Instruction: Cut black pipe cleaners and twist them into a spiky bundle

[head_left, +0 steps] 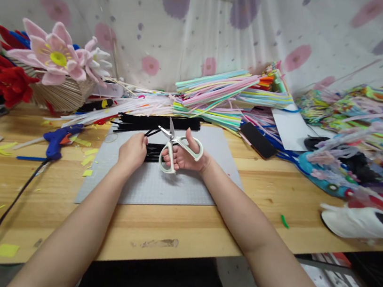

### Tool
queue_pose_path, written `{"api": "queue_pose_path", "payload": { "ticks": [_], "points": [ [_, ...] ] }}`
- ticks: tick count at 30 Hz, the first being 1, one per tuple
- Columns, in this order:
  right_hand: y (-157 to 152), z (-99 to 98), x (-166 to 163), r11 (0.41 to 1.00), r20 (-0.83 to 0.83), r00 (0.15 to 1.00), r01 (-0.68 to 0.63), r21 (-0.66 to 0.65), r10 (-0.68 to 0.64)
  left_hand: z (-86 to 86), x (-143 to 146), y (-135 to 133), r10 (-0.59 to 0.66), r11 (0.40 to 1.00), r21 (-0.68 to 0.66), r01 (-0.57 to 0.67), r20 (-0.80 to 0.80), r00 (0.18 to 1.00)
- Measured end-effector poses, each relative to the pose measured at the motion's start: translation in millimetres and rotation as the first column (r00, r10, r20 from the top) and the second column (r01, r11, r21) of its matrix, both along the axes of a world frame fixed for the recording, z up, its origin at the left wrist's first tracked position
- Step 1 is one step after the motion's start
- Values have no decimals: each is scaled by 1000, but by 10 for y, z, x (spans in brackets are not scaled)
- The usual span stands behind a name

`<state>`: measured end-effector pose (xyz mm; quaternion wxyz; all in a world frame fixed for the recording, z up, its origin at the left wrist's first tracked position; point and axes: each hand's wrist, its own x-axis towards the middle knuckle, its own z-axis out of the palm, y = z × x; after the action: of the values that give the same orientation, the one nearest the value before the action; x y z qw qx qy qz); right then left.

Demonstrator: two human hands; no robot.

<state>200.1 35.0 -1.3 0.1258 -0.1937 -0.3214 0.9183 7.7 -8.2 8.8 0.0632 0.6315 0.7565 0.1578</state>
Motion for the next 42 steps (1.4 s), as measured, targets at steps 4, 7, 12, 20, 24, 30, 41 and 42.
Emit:
{"api": "queue_pose_path", "payload": {
  "ticks": [4,7,12,20,24,30,41,42],
  "points": [
    [-3,24,17,992,-110,986,122,-44,-126,10,95,-33,-102,995,-14,101,-36,994],
    [-15,52,41,979,-163,966,191,-69,-200,3,144,-50,-161,987,-20,160,-44,986],
    [-21,82,48,969,-165,955,240,-62,-247,4,179,-63,-206,978,-4,206,-23,978],
    [-56,142,-5,940,-89,935,341,-26,-342,-6,207,-33,-209,978,-17,209,-27,978],
    [-27,108,-24,951,-82,947,309,-16,-310,-12,197,-17,-203,979,-32,202,-27,979],
    [52,88,14,972,4,974,226,69,-227,-22,173,-30,-178,984,-7,178,20,984],
    [254,222,705,666,394,681,186,722,-617,57,-48,-17,-57,992,98,73,-154,986],
    [296,192,777,568,407,565,137,812,-718,38,-53,-18,-76,990,101,94,-174,982]
  ]
}}
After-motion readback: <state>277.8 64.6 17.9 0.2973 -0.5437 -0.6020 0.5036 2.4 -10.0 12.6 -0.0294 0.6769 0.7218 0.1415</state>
